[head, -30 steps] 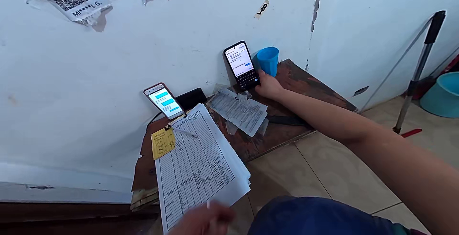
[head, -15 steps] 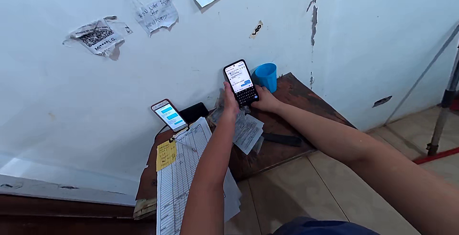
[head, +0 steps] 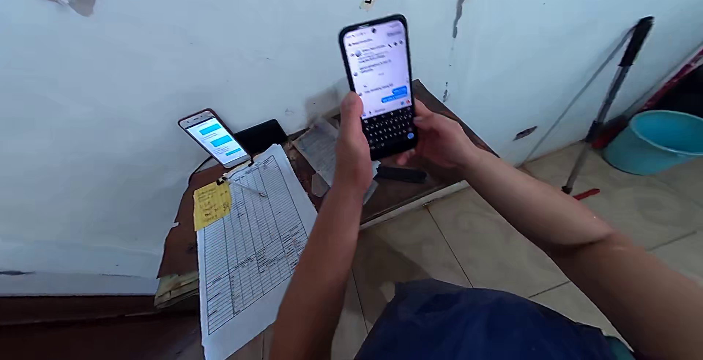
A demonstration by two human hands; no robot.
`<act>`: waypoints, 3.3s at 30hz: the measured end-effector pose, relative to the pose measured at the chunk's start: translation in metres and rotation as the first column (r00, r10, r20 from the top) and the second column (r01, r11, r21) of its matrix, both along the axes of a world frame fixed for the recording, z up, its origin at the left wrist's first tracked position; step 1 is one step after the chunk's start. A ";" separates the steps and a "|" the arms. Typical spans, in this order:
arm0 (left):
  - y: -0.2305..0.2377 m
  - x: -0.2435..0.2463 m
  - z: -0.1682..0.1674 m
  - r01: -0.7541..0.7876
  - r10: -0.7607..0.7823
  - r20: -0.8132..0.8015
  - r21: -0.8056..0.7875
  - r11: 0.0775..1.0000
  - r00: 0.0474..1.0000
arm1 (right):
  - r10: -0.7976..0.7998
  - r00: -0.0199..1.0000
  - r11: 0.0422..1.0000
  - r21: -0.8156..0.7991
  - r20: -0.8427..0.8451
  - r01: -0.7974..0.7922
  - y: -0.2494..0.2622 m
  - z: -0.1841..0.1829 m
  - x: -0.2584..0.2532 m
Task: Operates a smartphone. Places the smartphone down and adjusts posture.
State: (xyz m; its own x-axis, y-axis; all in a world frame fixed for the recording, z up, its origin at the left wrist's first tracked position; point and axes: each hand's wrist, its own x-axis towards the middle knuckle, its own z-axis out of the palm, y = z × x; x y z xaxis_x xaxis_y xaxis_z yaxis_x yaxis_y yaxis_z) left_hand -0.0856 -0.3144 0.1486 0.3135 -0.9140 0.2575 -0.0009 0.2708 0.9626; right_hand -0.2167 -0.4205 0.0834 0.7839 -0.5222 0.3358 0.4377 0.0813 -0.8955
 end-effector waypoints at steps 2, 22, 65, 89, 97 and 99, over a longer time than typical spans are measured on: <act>0.007 -0.011 -0.022 0.051 -0.050 0.089 -0.007 0.999 0.995 | -0.042 0.999 0.998 0.039 0.001 0.042 0.007 -0.014 -0.019; -0.040 -0.036 -0.107 0.053 -0.029 0.227 -0.100 0.994 0.973 | -0.118 0.983 0.984 0.115 -0.141 0.134 -0.016 -0.058 -0.054; -0.036 -0.024 -0.127 0.126 -0.067 0.226 -0.255 0.959 0.972 | -0.286 0.940 0.958 -0.067 -0.184 0.279 -0.002 -0.057 -0.051; -0.037 -0.022 -0.130 0.131 -0.067 0.220 -0.293 0.947 0.973 | -0.239 0.946 0.970 -0.095 -0.219 0.223 -0.005 -0.058 -0.055; -0.037 -0.022 -0.131 0.137 -0.066 0.228 -0.312 0.940 0.971 | -0.163 0.972 0.986 -0.073 -0.170 0.152 -0.011 -0.065 -0.058; -0.037 -0.022 -0.131 0.133 -0.062 0.226 -0.315 0.940 0.972 | -0.165 0.971 0.986 -0.065 -0.171 0.156 -0.011 -0.064 -0.057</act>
State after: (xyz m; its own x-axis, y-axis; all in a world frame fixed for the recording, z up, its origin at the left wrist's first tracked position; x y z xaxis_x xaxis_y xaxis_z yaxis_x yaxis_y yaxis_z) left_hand -0.1074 -0.3515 0.0176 0.1335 -0.7918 0.5961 -0.1503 0.5783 0.8018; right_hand -0.2742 -0.4316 0.0190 0.7400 -0.6320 0.2301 0.2776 -0.0247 -0.9604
